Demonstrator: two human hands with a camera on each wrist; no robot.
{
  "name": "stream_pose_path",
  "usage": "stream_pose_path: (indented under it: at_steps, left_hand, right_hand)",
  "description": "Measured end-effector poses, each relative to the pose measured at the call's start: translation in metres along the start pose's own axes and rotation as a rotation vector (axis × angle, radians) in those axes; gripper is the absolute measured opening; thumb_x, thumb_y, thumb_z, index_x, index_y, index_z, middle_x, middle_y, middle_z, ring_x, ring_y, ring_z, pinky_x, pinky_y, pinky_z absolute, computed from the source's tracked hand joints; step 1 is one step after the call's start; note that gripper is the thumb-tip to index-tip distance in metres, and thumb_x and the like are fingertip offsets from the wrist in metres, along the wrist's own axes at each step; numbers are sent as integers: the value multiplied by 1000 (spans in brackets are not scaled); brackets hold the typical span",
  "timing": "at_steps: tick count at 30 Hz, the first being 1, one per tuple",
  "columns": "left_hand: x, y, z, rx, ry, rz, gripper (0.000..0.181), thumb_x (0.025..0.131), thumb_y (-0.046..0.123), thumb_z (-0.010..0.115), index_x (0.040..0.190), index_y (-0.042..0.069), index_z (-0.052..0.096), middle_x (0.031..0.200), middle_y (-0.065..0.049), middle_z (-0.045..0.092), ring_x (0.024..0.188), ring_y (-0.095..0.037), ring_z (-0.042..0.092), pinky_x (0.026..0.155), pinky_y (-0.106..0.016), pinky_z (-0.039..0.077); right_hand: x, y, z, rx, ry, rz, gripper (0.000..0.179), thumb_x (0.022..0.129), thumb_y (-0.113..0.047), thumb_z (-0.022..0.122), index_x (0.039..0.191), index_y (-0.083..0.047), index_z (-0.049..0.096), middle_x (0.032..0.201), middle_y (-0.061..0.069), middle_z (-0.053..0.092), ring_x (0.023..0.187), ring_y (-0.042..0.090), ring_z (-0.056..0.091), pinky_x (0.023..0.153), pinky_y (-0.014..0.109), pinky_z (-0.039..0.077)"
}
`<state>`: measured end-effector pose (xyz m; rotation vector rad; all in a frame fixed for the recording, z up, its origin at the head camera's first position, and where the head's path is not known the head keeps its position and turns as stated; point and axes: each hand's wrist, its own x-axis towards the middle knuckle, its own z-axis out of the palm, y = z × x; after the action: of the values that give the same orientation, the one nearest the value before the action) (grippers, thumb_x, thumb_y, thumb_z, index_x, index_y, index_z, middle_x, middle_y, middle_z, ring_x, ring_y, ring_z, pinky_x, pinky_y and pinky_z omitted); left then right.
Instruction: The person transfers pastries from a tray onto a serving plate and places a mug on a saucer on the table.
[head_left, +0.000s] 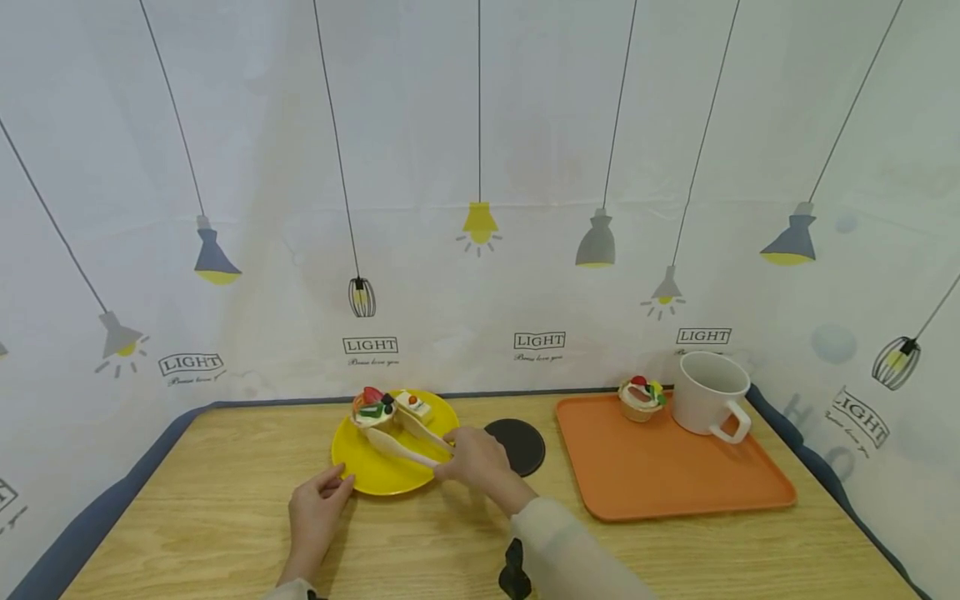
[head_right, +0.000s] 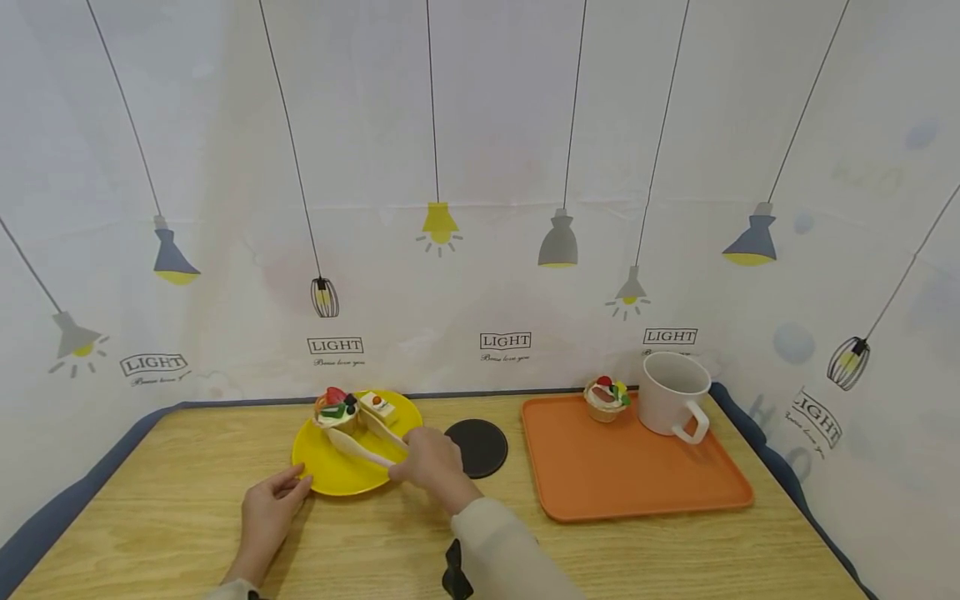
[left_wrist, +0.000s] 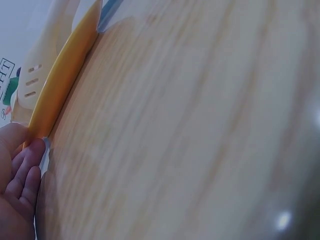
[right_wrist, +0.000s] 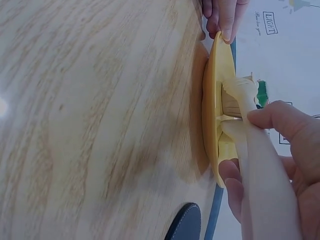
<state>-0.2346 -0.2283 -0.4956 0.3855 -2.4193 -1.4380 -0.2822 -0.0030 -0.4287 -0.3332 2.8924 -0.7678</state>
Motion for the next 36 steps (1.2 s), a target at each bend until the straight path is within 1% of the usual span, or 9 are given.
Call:
stream_pose_path:
  at_steps: [8,17,30,36]
  left_hand:
    - [0,-1,0,5,-3,-9,35,87,12,65,115,-7,61,96,-18,65,81,-21,62,60,-11,45]
    - [0,-1,1,13,16,12,33,86,11,65,114,-8,62,94,-18,66,77,-16,62,59,-11,45]
    - [-3,2,0,9,19,17,33,86,11,66,113,-8,62,94,-19,66,75,-15,62,59,-12,46]
    - [-3,3,0,32,23,16,33,86,11,65,112,-8,62,93,-19,66,76,-18,62,59,-11,45]
  right_hand:
    - [-4,3,-6,3,6,-29,50,71,-31,77,114,-10,66,94,0,64,66,13,49,58,31,43]
    - [-10,2,-13,-3,-3,-31,48,70,-29,78,112,-9,67,91,0,64,66,13,50,56,30,43]
    - [-22,6,-20,62,5,-60,46,72,-26,78,113,-8,66,91,4,65,64,13,52,54,30,44]
    - [-27,10,-25,64,16,-77,45,72,-26,78,112,-9,67,85,1,65,62,12,53,51,28,43]
